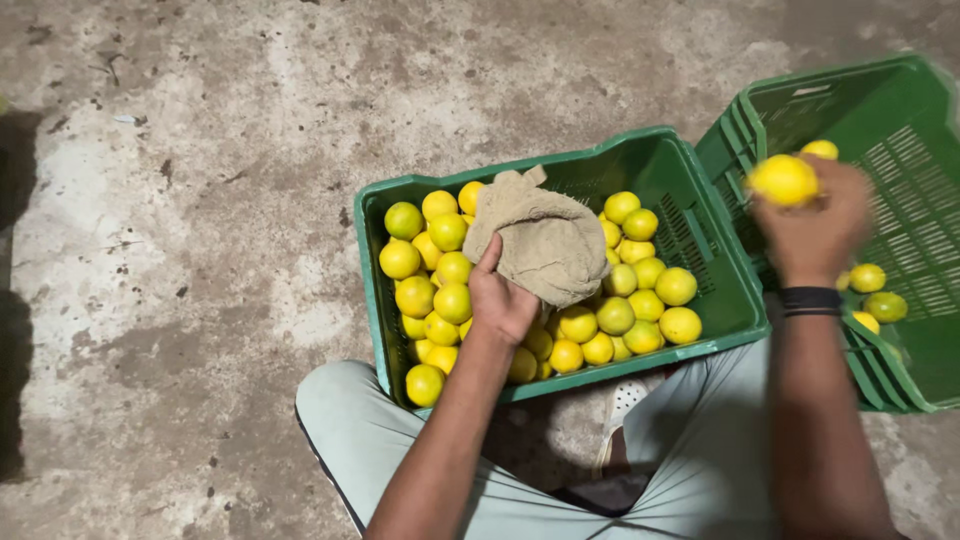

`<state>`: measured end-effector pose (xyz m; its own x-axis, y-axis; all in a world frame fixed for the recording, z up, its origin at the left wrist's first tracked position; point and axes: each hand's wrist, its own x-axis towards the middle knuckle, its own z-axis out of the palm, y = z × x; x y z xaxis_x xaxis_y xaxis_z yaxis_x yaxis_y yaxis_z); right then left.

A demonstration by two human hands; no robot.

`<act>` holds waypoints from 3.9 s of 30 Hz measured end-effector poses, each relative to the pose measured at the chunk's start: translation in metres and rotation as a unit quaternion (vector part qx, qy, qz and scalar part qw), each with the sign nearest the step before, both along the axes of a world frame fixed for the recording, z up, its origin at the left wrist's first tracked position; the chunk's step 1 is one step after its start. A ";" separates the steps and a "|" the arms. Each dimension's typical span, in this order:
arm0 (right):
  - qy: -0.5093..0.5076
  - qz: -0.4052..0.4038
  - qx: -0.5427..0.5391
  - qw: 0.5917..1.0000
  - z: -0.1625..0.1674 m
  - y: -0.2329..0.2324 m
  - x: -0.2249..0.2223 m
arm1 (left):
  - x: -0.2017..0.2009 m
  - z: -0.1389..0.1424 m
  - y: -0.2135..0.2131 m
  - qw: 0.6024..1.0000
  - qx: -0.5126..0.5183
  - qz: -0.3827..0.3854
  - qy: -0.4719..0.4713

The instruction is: The person sits cross-legged and wipes individual lemons with a cloth, picking each lemon from a green crate, rubbing it, and placing it back. The action is repeated continuously throughout the clip.

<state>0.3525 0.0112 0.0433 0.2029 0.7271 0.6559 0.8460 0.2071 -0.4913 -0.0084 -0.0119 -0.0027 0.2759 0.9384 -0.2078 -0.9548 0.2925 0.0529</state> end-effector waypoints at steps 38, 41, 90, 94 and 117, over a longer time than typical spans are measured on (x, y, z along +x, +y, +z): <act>0.017 0.408 -0.313 0.857 0.072 0.017 -0.160 | 0.000 -0.011 0.010 0.999 0.008 0.045 0.018; -0.058 0.430 -0.203 0.878 0.071 0.004 -0.185 | 0.003 -0.010 0.008 0.999 0.016 0.036 0.001; -0.012 0.281 -0.042 0.959 0.048 -0.028 -0.233 | -0.004 0.003 0.005 0.995 0.086 0.046 0.010; 0.035 0.367 -0.133 0.920 0.056 -0.028 -0.222 | -0.004 -0.011 0.008 0.990 0.135 0.024 -0.024; 0.051 0.346 -0.145 0.926 0.049 -0.010 -0.210 | -0.001 0.009 0.006 0.996 0.078 0.044 0.009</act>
<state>0.1427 0.0010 0.0918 -0.3265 0.8487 0.4161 0.5060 0.5288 -0.6814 -0.0094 -0.0059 0.0068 0.1895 0.9800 -0.0616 -0.9747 0.1953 0.1086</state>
